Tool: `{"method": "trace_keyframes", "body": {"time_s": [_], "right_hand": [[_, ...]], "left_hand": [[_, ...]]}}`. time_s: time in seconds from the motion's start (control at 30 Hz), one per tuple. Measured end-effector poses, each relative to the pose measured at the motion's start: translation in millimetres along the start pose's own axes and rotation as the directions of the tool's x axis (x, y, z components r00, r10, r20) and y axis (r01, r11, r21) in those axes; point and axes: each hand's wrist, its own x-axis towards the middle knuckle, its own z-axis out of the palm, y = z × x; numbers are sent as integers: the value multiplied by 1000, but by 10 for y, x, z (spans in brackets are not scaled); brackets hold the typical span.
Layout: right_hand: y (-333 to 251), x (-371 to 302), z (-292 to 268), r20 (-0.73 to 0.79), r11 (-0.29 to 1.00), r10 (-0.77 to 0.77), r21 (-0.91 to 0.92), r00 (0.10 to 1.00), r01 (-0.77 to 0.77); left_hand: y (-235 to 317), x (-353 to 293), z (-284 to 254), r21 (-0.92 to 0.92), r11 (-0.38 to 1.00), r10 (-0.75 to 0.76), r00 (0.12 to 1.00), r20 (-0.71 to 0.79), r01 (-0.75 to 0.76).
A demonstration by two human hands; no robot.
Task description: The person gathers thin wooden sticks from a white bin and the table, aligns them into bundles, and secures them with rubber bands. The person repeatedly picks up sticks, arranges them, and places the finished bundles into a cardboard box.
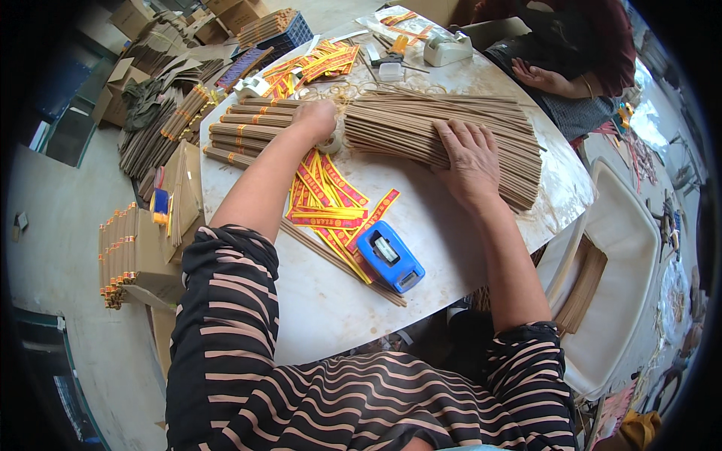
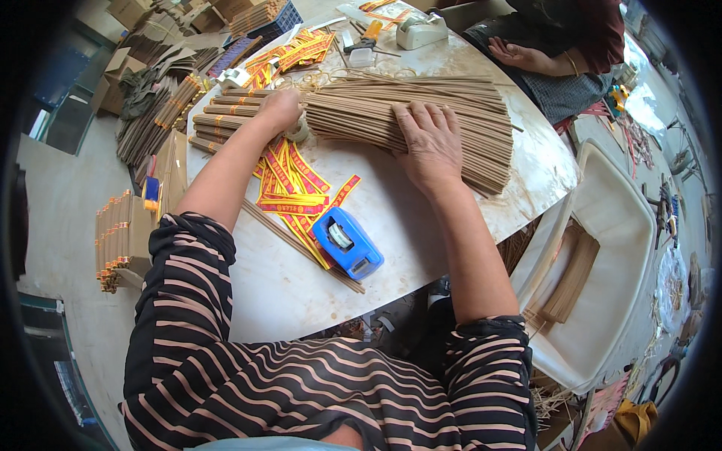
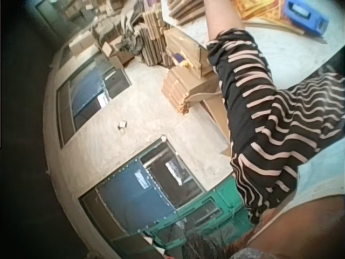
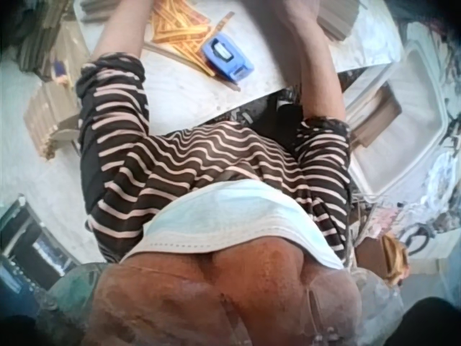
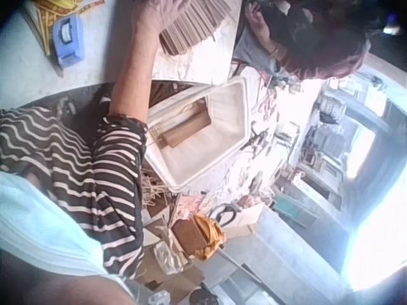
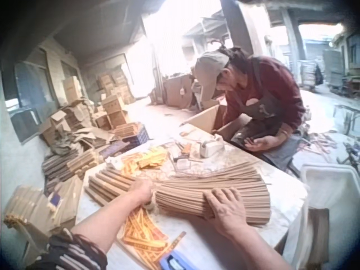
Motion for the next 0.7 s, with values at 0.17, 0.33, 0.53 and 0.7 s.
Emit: {"method": "trace_keyframes", "body": {"time_s": [0.17,0.33,0.53,0.7], "right_hand": [[19,-17,-33,23,999,-43,32,999,43],[15,-30,-28,23,999,-46,23,999,45],[26,-50,-59,127,998,-48,53,991,42],[53,-88,-144,289,999,-49,7,956,49]], "left_hand": [[-54,91,100,76,995,56,998,32,-59],[-84,79,-57,55,997,-53,998,16,52],[-57,-24,-233,-2,970,-245,970,8,245],[-102,-54,-234,-48,963,-262,961,92,267]]}}
